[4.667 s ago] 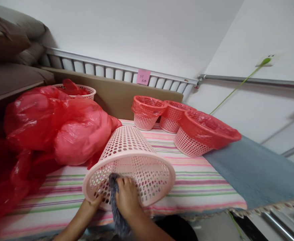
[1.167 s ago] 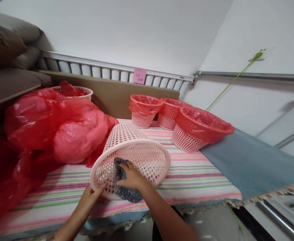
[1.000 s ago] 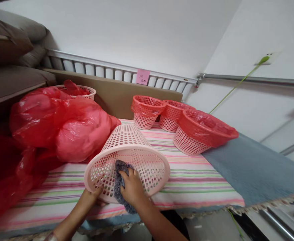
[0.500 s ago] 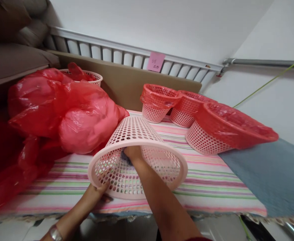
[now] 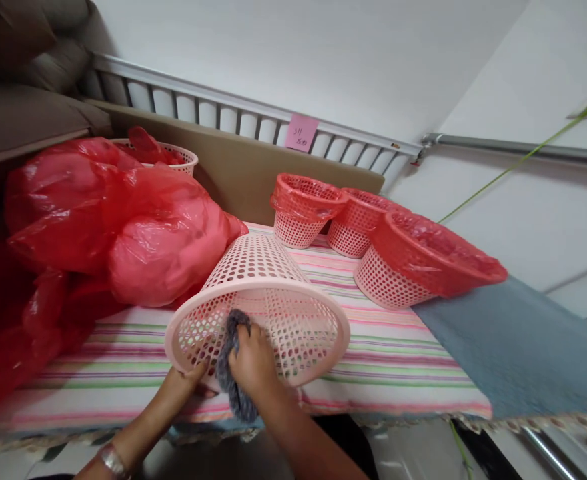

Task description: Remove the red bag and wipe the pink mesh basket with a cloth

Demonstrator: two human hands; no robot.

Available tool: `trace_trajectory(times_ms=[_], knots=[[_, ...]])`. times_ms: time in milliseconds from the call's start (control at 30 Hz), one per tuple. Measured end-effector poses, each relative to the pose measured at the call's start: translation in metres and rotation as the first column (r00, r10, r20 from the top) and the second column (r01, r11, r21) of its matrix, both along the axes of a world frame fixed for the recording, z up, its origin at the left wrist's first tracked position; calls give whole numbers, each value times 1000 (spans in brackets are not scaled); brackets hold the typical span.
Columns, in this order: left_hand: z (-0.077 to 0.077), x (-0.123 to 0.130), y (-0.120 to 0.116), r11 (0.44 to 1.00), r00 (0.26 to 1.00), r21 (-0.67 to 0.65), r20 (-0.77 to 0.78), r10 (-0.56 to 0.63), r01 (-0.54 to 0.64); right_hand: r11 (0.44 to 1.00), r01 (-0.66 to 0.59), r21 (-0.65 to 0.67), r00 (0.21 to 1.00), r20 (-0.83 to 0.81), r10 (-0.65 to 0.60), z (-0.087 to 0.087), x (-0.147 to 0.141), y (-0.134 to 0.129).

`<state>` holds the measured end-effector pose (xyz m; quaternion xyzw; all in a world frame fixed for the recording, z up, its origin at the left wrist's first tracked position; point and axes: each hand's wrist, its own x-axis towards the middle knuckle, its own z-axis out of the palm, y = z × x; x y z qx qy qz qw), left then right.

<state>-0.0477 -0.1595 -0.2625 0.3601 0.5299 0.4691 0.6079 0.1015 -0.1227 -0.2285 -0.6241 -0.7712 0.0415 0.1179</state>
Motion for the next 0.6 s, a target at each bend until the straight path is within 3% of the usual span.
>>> trace_trajectory(times_ms=[133, 300, 433, 600], knots=[[-4, -5, 2, 999, 1000, 39, -15, -5, 6, 999, -34, -11, 998, -56, 34, -2, 6, -43], [-5, -7, 2, 999, 999, 33, 25, -31, 30, 994, -98, -50, 992, -79, 94, 4, 10, -42], [-2, -5, 1, 998, 998, -4, 2, -57, 57, 995, -74, -61, 993, -95, 68, 3, 8, -15], [1, -6, 2, 994, 990, -37, -94, -104, 101, 1000, 4, 21, 994, -105, -2, -3, 2, 58]])
